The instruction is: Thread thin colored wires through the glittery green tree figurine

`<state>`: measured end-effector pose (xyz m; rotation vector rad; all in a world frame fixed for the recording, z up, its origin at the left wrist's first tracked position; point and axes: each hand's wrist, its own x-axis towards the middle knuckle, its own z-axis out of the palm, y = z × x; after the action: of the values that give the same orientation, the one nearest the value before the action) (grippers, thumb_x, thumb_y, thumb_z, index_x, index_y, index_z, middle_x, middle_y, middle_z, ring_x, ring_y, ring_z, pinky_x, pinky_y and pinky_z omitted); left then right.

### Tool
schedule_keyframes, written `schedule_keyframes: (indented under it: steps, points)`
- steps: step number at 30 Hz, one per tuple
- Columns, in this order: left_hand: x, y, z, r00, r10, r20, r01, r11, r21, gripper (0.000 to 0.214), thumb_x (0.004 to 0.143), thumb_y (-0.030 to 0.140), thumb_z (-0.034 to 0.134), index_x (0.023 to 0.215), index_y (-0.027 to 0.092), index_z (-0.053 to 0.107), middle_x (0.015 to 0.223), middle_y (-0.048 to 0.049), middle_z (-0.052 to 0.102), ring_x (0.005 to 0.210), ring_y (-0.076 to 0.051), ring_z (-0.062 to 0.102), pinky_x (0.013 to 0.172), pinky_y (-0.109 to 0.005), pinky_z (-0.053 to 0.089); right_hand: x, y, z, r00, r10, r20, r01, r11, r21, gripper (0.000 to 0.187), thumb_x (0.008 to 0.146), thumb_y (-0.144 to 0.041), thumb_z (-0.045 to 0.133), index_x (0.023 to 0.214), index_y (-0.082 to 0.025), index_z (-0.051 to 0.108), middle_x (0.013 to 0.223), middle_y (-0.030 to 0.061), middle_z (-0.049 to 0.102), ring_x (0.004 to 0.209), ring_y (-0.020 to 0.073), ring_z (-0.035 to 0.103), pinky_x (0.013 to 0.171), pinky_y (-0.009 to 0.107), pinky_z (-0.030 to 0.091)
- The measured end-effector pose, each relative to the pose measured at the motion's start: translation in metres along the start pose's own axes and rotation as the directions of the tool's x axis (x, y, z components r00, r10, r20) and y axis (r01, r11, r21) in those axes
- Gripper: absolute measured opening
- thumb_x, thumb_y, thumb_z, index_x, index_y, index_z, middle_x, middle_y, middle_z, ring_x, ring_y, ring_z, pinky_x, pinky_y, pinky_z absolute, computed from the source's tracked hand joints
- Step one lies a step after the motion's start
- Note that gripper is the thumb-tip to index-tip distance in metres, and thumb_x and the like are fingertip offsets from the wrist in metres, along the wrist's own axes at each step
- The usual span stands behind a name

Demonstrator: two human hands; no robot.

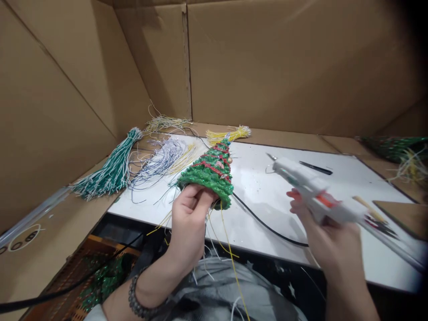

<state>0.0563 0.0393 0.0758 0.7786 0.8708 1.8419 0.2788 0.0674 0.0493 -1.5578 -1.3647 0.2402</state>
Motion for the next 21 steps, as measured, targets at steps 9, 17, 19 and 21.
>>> schedule_keyframes:
  steps: [9,17,19,21]
  points:
    - [-0.001,-0.001,0.0,1.0,-0.002,0.002,0.001,1.0,0.031,0.008,0.083,0.024,0.075,0.088,0.018,0.078,0.089,-0.0036,0.079,0.083,-0.012,0.071,0.081,-0.023,0.058,0.016,0.004,0.013,0.956,0.16,0.245,-0.098,0.964,-0.248,0.048,0.072,-0.065,0.058,0.075,-0.018,0.07,0.066,0.009,0.07,0.07,0.0299,0.066,0.062,0.036,0.045]
    - [-0.001,-0.002,-0.002,1.0,-0.002,0.024,0.0,0.998,0.06,0.013,0.083,0.028,0.076,0.091,0.018,0.078,0.087,-0.0044,0.079,0.079,-0.013,0.072,0.076,-0.023,0.057,0.012,0.001,0.01,0.961,0.096,0.261,-0.023,0.963,-0.269,0.051,0.075,-0.068,0.053,0.08,-0.019,0.067,0.081,0.0118,0.073,0.08,0.0309,0.067,0.068,0.037,0.046]
    - [-0.002,-0.002,-0.002,0.999,-0.01,0.032,0.008,0.998,0.059,0.013,0.083,0.028,0.075,0.091,0.018,0.077,0.086,-0.0045,0.079,0.078,-0.013,0.071,0.075,-0.024,0.057,0.004,0.0,0.001,0.973,0.047,0.228,0.021,0.957,-0.289,0.062,0.076,-0.073,0.049,0.091,-0.017,0.07,0.09,0.0139,0.073,0.081,0.0321,0.067,0.07,0.039,0.046]
    - [-0.002,-0.002,-0.002,0.999,-0.013,0.039,0.011,0.998,0.056,0.013,0.082,0.028,0.075,0.09,0.018,0.077,0.085,-0.0044,0.078,0.077,-0.014,0.071,0.074,-0.024,0.057,-0.005,0.004,-0.014,0.985,0.004,0.175,0.049,0.953,-0.298,0.067,0.077,-0.076,0.048,0.102,-0.018,0.07,0.095,0.0136,0.072,0.081,0.0323,0.066,0.071,0.041,0.045]
